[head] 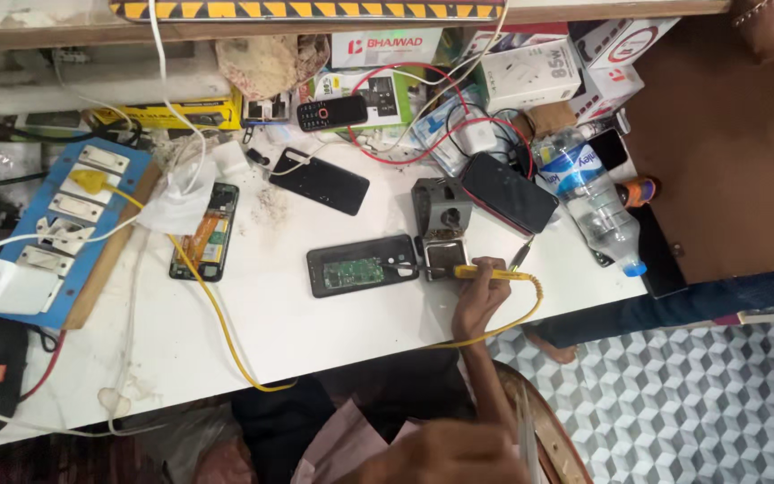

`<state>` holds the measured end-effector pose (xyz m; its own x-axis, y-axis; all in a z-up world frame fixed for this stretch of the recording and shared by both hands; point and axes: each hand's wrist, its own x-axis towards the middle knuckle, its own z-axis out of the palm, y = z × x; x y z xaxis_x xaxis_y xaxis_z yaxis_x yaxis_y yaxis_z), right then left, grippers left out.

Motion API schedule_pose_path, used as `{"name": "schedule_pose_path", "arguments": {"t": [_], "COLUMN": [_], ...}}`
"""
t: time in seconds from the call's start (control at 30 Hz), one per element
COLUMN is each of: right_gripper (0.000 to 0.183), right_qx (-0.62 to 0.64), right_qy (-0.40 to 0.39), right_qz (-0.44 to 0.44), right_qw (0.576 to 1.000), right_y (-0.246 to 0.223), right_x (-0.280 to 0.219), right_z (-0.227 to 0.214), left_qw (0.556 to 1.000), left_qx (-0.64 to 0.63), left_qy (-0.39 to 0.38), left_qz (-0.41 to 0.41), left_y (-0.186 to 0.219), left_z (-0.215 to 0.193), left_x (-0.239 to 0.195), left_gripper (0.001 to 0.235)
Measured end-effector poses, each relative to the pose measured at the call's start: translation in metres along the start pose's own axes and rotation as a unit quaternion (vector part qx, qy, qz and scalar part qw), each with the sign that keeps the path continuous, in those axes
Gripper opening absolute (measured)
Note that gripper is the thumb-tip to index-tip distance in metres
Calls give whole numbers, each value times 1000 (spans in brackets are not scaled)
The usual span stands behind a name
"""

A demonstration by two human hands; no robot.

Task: The person uses a soldering iron and a probe to work on a disassembled mobile phone motherboard placed on a cluttered workbench. They repeatedly apply heat and make contact with various points on the circuit board.

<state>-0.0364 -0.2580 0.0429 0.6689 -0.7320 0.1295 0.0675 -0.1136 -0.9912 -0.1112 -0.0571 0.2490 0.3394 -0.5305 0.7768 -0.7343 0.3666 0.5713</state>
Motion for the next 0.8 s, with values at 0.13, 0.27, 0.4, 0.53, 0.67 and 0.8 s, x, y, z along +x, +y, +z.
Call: {"name": "schedule_pose_path", "arguments": {"t": [0.13,0.27,0.4,0.53,0.67,0.8], "right_gripper": [25,26,29,26,27,27], "right_qx": [24,53,19,36,36,30], "right_qy": [-12,4,-9,-7,-9,-18], "right_qz": [-9,23,-20,-4,4,-24], "right_qw": [1000,998,1000,999,999,999], "right_y": [3,6,2,-1,-3,0], "right_x": [2,3,2,-1,-1,1], "right_z": [2,3,2,3,5,3], "left_qw": [1000,999,998,997,995,993], "left_qx": [-9,-2,5,12,18,23], "left_qy": [-7,4,23,44,63,81], "left_qz": [-28,-46,-56,-68,-80,-89], "left_y": [1,2,2,1,3,7], "left_z": [5,2,3,7,11,18], "left_x": [-17,-26,-30,-38,-42,-46], "left_gripper": [21,20,18,17,16,16]}}
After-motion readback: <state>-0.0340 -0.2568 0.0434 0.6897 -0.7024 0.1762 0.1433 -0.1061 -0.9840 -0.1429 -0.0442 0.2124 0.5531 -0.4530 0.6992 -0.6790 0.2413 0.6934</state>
